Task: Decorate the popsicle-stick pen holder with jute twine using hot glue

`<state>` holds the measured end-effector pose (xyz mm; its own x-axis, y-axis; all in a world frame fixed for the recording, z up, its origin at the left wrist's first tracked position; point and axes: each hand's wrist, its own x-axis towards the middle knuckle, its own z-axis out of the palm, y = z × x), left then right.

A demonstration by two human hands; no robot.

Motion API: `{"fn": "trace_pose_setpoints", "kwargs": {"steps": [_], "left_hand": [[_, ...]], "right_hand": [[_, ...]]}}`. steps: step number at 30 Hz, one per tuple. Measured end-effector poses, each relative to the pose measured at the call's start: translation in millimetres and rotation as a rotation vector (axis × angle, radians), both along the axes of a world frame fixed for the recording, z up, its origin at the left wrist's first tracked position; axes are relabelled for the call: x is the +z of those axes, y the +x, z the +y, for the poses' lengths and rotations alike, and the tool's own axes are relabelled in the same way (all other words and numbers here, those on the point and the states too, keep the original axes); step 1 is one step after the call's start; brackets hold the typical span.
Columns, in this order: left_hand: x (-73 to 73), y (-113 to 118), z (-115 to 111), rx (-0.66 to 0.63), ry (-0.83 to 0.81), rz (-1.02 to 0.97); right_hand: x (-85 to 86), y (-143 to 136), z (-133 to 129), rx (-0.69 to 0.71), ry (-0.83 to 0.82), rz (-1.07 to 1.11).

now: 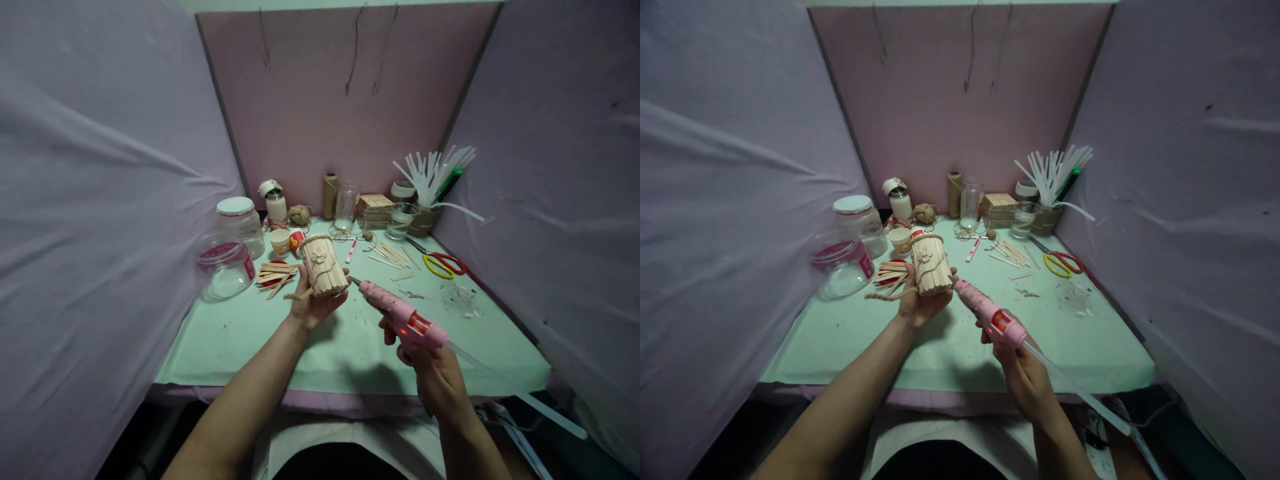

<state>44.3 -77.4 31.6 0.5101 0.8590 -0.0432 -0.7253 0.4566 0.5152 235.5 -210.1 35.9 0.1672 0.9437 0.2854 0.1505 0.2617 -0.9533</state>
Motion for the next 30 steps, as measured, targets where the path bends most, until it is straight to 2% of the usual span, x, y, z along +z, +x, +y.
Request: {"fn": "trace_pose_setpoints", "kwargs": {"steps": [6, 10, 15, 18, 21, 25, 30], "left_hand": [[1.3, 4, 0, -0.058, -0.088, 0.013], [1.1, 7, 2, -0.082, -0.146, 0.020], [-11.1, 15, 4, -0.151, -0.157, 0.099], [-20.7, 23, 0, -0.164, -0.120, 0.186], [-23.9, 30, -7, -0.087, -0.049, 0.271], [-16.6, 33, -16, -0.021, 0.025, 0.378], [-7.6, 31, -19, -0.067, 0.171, 0.352]], "right_hand": [[-4.8, -1, 2, 0.039, -0.023, -0.009], [-5.8, -6, 5, 0.042, -0.020, 0.076], [-4.0, -18, 15, 0.039, 0.064, 0.251], [-1.1, -24, 21, 0.001, 0.090, 0.380], [5.3, -29, 25, -0.039, 0.106, 0.511], [18.5, -35, 26, -0.053, 0.080, 0.620], [30.6, -40, 29, -0.130, 0.078, 0.695]]}}
